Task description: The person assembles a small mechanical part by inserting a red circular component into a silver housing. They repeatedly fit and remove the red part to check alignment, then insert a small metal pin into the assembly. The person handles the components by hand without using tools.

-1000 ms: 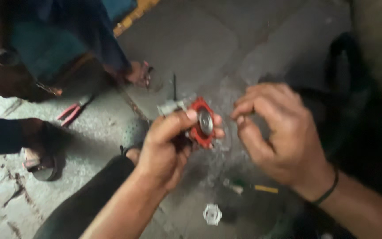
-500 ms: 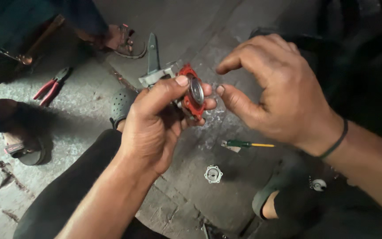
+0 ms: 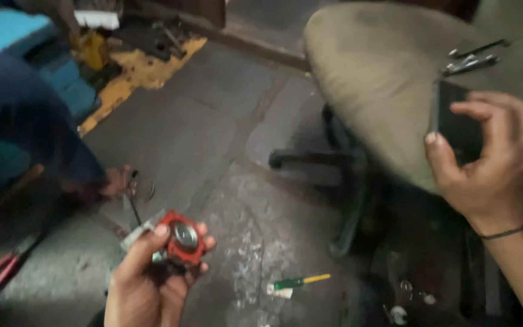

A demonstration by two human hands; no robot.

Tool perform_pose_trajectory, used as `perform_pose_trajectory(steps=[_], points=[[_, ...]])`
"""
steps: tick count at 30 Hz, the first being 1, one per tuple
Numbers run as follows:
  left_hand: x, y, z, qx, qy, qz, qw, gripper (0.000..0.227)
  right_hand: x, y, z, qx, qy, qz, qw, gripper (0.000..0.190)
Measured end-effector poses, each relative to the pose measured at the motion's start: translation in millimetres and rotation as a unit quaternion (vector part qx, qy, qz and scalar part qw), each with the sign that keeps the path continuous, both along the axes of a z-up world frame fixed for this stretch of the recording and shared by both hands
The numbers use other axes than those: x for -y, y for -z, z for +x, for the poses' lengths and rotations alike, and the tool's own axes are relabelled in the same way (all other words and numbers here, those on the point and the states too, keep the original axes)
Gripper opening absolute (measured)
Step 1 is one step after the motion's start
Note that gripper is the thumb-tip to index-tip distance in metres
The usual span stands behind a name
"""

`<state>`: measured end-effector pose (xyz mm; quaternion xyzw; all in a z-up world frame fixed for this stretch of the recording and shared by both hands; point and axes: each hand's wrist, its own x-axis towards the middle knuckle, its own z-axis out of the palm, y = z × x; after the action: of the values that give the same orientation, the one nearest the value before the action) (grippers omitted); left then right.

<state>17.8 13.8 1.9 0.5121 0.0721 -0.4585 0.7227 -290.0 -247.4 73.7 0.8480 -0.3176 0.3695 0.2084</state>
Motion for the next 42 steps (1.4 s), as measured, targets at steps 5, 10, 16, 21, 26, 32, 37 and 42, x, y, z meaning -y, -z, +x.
perform_pose_trajectory(steps=[5, 10, 16, 21, 26, 32, 37, 42], points=[[4.9, 21.7, 9.1, -0.01, 0.022, -0.011, 1.0, 0.043, 33.7, 36.1, -45.1, 0.1, 0.044, 0.106, 0.988, 0.049], [10.7, 28.1, 10.9, -0.014, 0.027, -0.002, 1.0, 0.043, 89.1, 69.4, -77.6, 0.204, 0.125, 0.286, 0.928, 0.051], [17.9, 15.3, 0.7, -0.015, 0.047, -0.001, 0.999, 0.038, 112.7, 65.3, -77.5, 0.109, 0.201, 0.35, 0.908, 0.091], [13.1, -7.8, -17.4, 0.012, 0.038, -0.001, 0.999, 0.035, 123.7, 67.0, -72.5, 0.069, 0.231, 0.373, 0.896, 0.105], [10.3, -23.6, -19.8, 0.007, 0.037, -0.001, 0.999, 0.033, 127.4, 68.1, -71.5, 0.063, 0.241, 0.373, 0.894, 0.113], [6.9, -25.2, -16.4, 0.004, 0.037, -0.01, 0.999, 0.035, 122.8, 60.1, -69.5, 0.064, 0.219, 0.408, 0.884, 0.113], [5.6, -27.2, -15.4, 0.005, 0.025, 0.0, 1.0, 0.035, 116.0, 56.0, -62.1, 0.084, 0.227, 0.421, 0.874, 0.113], [7.0, -24.2, -14.1, 0.007, 0.021, 0.005, 1.0, 0.035, 97.2, 39.2, -55.1, 0.121, 0.212, 0.434, 0.867, 0.098]])
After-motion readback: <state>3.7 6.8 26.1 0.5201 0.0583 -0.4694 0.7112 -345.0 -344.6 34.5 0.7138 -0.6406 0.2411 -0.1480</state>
